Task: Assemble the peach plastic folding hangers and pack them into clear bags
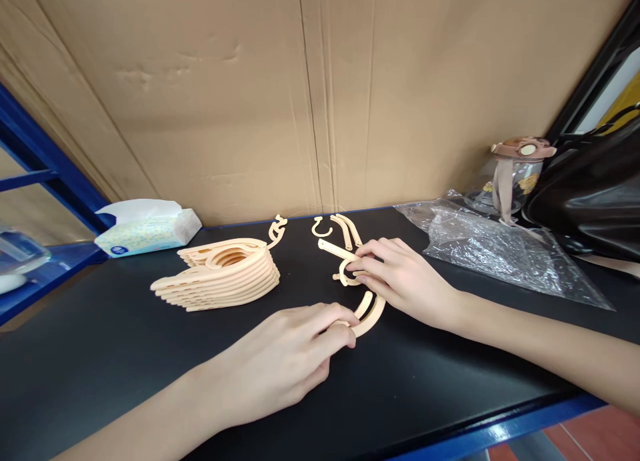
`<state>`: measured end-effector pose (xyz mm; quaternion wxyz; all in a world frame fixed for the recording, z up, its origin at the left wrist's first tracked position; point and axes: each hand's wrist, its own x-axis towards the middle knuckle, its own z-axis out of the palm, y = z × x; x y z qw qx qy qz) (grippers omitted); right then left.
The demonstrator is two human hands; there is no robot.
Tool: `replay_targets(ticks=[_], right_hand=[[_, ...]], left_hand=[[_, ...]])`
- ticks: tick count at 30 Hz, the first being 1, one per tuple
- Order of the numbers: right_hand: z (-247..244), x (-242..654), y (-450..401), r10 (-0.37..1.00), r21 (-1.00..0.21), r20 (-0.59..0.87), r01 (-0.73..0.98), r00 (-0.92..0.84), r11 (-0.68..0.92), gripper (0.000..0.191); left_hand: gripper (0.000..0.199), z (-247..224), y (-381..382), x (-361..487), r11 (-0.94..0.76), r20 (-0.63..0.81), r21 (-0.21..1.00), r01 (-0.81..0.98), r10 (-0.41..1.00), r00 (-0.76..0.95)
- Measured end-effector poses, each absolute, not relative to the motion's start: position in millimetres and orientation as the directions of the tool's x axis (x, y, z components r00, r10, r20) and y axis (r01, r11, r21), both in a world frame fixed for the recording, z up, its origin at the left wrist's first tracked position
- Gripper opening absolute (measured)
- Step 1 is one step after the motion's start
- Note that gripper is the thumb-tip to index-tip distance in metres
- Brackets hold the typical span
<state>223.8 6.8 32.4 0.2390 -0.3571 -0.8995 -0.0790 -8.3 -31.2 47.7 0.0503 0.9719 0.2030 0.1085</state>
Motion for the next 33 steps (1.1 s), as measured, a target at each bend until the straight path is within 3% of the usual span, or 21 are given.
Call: replay_targets(ticks=[13,21,33], right_hand=[[31.3,222.0,7.0,0.588,-0.045,0.464,0.645,-0.663,0.763,0.019],[29.8,223.4,5.4,0.535,-0.003,0.419,0.588,-0.734,0.809,0.023],[32.8,221.6,1.1,0.480,-0.009,0.367,0.513,-0.797,0.858,0.027]], left_hand=[[0.032,47.6,-31.2,-8.4,-0.913,0.161,0.126,0.388,0.405,0.900],[0.027,46.2,-27.3,-8.9,-0.910,0.240,0.016,0.413,0.405,0.882],[0.031,43.1,-23.8,-12.1,-0.897,0.240,-0.023,0.441,0.423,0.874]])
